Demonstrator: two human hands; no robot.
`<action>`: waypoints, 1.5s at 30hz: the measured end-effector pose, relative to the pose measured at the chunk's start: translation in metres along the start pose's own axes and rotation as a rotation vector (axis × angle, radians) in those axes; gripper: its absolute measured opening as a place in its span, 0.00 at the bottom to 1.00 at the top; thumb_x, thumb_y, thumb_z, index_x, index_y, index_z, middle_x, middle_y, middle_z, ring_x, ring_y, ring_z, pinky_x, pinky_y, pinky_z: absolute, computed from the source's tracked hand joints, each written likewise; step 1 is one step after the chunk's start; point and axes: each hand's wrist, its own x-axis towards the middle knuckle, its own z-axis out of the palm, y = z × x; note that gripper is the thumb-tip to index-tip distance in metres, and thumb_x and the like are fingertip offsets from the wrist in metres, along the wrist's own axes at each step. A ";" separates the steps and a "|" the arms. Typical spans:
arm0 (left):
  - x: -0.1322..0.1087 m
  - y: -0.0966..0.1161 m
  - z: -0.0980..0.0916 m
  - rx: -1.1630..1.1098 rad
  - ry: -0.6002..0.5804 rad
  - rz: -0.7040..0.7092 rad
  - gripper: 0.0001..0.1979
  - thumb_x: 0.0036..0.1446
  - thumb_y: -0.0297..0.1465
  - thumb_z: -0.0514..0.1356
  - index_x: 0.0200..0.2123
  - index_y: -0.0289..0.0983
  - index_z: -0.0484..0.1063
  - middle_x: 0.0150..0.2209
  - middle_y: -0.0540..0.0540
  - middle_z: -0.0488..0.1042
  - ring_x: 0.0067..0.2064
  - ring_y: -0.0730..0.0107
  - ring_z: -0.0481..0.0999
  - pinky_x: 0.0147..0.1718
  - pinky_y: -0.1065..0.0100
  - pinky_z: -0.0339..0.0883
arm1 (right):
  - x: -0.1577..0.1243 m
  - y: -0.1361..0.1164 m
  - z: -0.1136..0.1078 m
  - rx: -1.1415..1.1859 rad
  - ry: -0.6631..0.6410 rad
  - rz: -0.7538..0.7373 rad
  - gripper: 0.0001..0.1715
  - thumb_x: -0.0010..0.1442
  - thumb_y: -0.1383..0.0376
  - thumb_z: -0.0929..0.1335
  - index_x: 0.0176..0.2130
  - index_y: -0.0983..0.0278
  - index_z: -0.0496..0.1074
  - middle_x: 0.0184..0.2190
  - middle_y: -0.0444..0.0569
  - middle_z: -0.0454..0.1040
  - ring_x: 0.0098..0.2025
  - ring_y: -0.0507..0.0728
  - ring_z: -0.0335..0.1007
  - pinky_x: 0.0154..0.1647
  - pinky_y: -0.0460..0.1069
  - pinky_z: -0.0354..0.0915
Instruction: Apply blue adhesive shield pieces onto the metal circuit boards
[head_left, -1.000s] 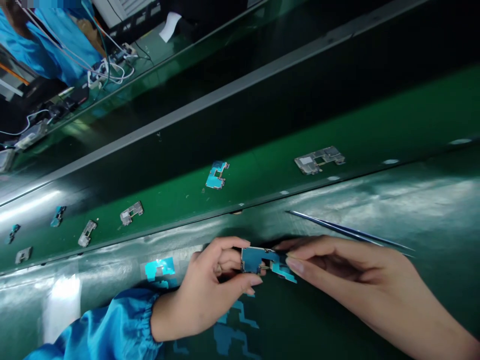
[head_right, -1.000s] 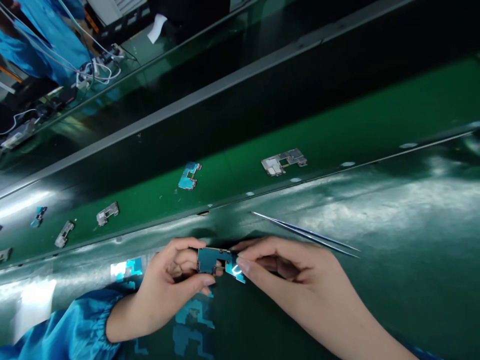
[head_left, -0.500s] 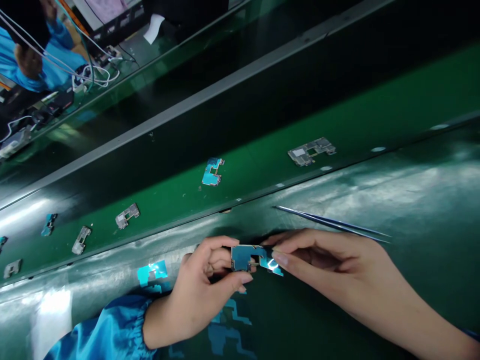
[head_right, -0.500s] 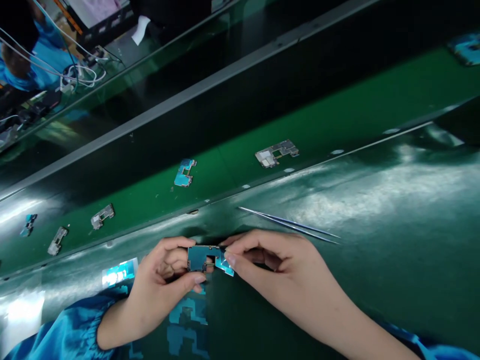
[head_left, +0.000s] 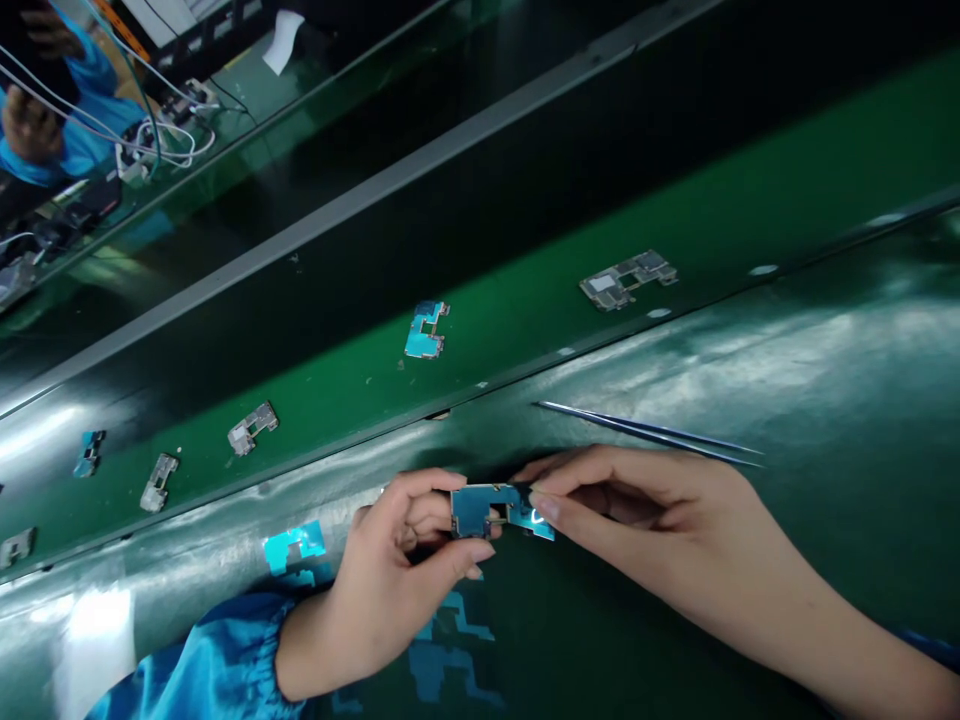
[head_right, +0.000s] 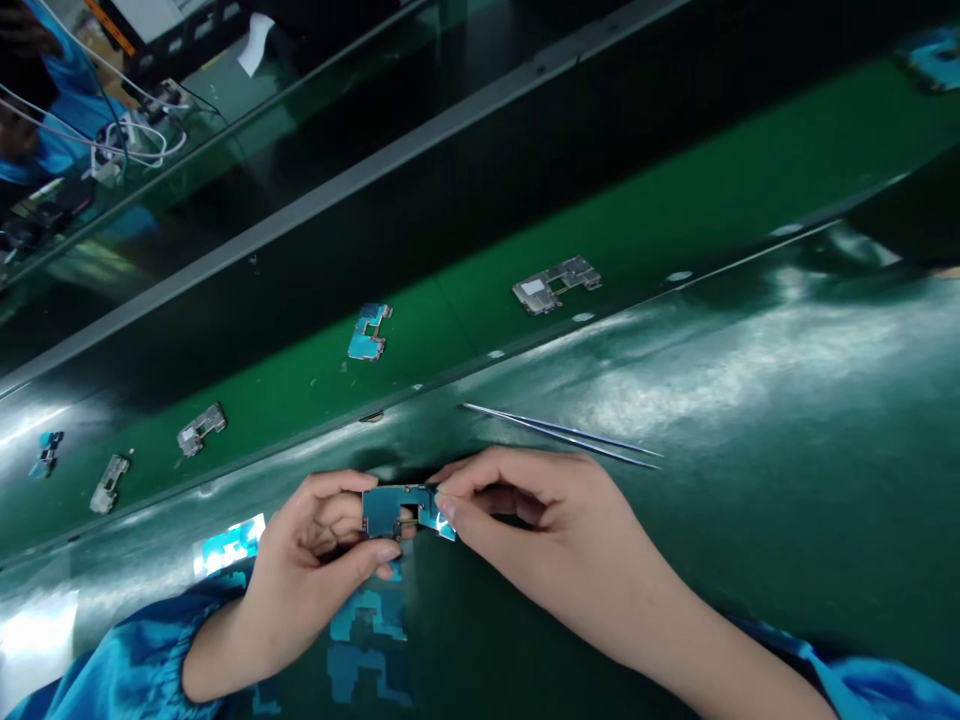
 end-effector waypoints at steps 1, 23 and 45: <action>0.000 0.000 0.000 -0.002 0.000 0.001 0.19 0.56 0.25 0.69 0.50 0.39 0.71 0.37 0.48 0.84 0.38 0.68 0.85 0.32 0.75 0.82 | 0.000 0.000 0.000 0.002 0.000 -0.002 0.10 0.60 0.54 0.73 0.32 0.57 0.82 0.40 0.49 0.84 0.35 0.58 0.82 0.28 0.46 0.75; 0.001 0.004 -0.001 0.030 0.017 -0.019 0.18 0.55 0.25 0.70 0.48 0.39 0.70 0.37 0.48 0.84 0.38 0.68 0.85 0.32 0.75 0.81 | 0.005 -0.004 0.009 -0.196 0.107 -0.188 0.09 0.60 0.63 0.69 0.28 0.59 0.76 0.31 0.44 0.82 0.25 0.52 0.74 0.26 0.46 0.70; 0.020 0.032 -0.007 0.580 0.339 0.277 0.18 0.67 0.46 0.56 0.37 0.36 0.66 0.27 0.45 0.78 0.23 0.69 0.76 0.23 0.69 0.70 | -0.002 0.001 0.015 -0.069 0.036 -0.360 0.12 0.66 0.55 0.67 0.39 0.61 0.68 0.25 0.40 0.67 0.28 0.54 0.68 0.33 0.50 0.68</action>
